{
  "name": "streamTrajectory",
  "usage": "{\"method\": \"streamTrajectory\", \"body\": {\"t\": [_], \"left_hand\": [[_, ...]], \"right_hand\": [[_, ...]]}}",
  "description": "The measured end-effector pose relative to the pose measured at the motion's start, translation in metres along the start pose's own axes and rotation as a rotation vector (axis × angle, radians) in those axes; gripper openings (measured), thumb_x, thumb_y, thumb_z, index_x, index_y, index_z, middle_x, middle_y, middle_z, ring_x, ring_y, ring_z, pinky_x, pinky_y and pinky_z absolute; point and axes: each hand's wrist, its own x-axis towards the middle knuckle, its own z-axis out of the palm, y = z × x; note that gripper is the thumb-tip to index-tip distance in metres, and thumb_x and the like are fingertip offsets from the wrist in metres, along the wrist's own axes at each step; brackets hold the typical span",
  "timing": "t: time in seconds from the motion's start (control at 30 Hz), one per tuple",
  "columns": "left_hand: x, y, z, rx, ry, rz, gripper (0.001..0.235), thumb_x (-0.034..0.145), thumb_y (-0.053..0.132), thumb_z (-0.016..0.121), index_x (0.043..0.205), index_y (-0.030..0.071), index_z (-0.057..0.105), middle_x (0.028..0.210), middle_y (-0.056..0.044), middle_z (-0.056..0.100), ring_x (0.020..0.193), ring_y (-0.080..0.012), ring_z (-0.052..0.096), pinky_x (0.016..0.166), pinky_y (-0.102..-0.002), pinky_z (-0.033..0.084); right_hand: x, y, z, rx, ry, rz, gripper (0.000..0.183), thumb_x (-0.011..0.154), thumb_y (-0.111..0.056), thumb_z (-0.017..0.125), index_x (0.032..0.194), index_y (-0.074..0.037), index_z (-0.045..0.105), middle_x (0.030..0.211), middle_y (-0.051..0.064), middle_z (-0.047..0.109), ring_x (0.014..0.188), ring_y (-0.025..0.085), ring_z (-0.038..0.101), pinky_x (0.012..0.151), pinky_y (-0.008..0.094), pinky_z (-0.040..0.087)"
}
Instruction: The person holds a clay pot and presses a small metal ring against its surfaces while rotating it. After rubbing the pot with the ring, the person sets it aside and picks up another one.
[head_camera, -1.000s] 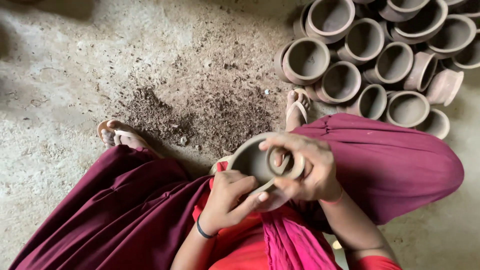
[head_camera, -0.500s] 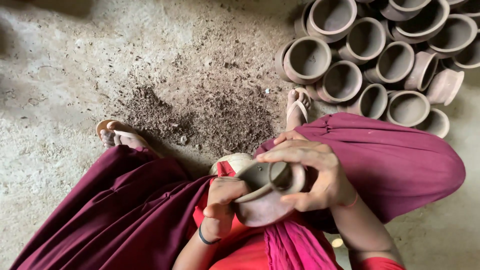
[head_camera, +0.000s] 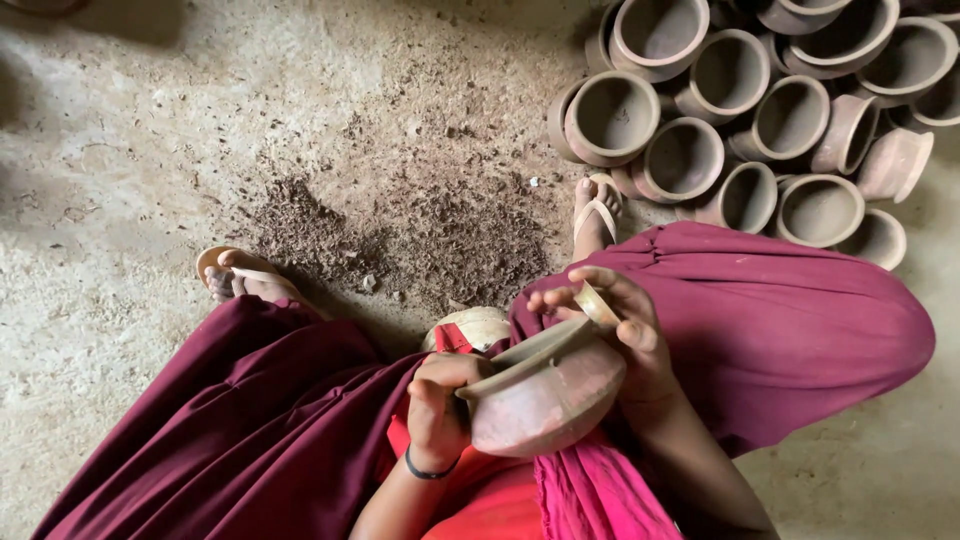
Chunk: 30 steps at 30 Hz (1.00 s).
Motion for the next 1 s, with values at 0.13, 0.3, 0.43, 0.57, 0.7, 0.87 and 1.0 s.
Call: {"method": "streamTrajectory", "body": {"t": [0.13,0.3,0.43,0.57,0.7,0.87,1.0], "left_hand": [[-0.003,-0.022,-0.003,-0.124,0.059,-0.018,0.079,0.098,0.07,0.051,0.058,0.002,0.043,0.054,-0.004,0.046,0.049,-0.0154,0.042,0.05,-0.034,0.027],[-0.002,-0.034,-0.004,-0.269,0.064,0.006,0.065,0.092,0.049,0.071,0.057,0.003,0.04,0.055,-0.004,0.043,0.051,-0.0153,0.039,0.052,-0.034,0.027],[-0.001,-0.047,-0.008,-0.323,0.079,0.036,0.06,0.089,0.037,0.077,0.057,0.005,0.038,0.055,-0.004,0.041,0.053,-0.016,0.037,0.055,-0.036,0.028],[0.007,-0.041,-0.015,-0.285,0.043,0.077,0.059,0.089,0.034,0.077,0.058,0.006,0.036,0.056,-0.003,0.036,0.054,-0.0159,0.035,0.057,-0.036,0.025],[0.022,-0.009,-0.02,0.037,-0.132,0.079,0.053,0.092,0.033,0.073,0.061,0.005,0.04,0.058,-0.004,0.037,0.055,-0.0184,0.038,0.058,-0.036,0.027],[0.022,0.002,-0.016,0.288,-0.219,-0.033,0.057,0.097,0.042,0.069,0.064,0.003,0.043,0.06,-0.005,0.036,0.055,-0.0192,0.039,0.057,-0.036,0.029],[0.019,0.006,-0.006,0.241,-0.229,-0.022,0.082,0.096,0.077,0.028,0.076,0.001,0.05,0.065,-0.004,0.041,0.058,-0.0161,0.044,0.054,-0.032,0.031]], "right_hand": [[0.004,0.013,0.007,0.21,0.077,0.038,0.065,0.092,-0.041,0.07,0.139,-0.001,0.051,0.121,0.019,0.065,0.131,0.038,0.059,0.118,0.059,0.045],[0.008,0.019,0.01,0.392,0.106,0.184,0.065,0.094,-0.042,0.064,0.145,-0.005,0.046,0.125,0.017,0.061,0.126,0.036,0.058,0.11,0.058,0.045],[0.016,0.031,0.009,0.467,0.214,0.275,0.065,0.095,-0.042,0.058,0.144,-0.003,0.044,0.123,0.015,0.061,0.125,0.03,0.06,0.11,0.054,0.047],[0.025,0.046,-0.007,0.571,0.225,0.361,0.053,0.1,-0.035,0.056,0.141,-0.003,0.046,0.12,0.013,0.062,0.115,0.028,0.063,0.105,0.053,0.049],[0.031,0.017,-0.001,0.31,0.124,0.204,0.061,0.101,-0.033,0.059,0.147,0.006,0.049,0.119,0.017,0.065,0.097,0.023,0.063,0.1,0.045,0.053],[0.028,-0.024,0.017,-0.38,0.066,-0.046,0.07,0.097,-0.027,0.069,0.153,0.007,0.044,0.128,0.019,0.062,0.1,0.019,0.063,0.096,0.036,0.053],[0.032,-0.051,0.046,-0.791,-0.162,-0.423,0.063,0.093,-0.03,0.077,0.143,0.0,0.052,0.131,0.015,0.066,0.116,0.022,0.065,0.105,0.038,0.051]]}}
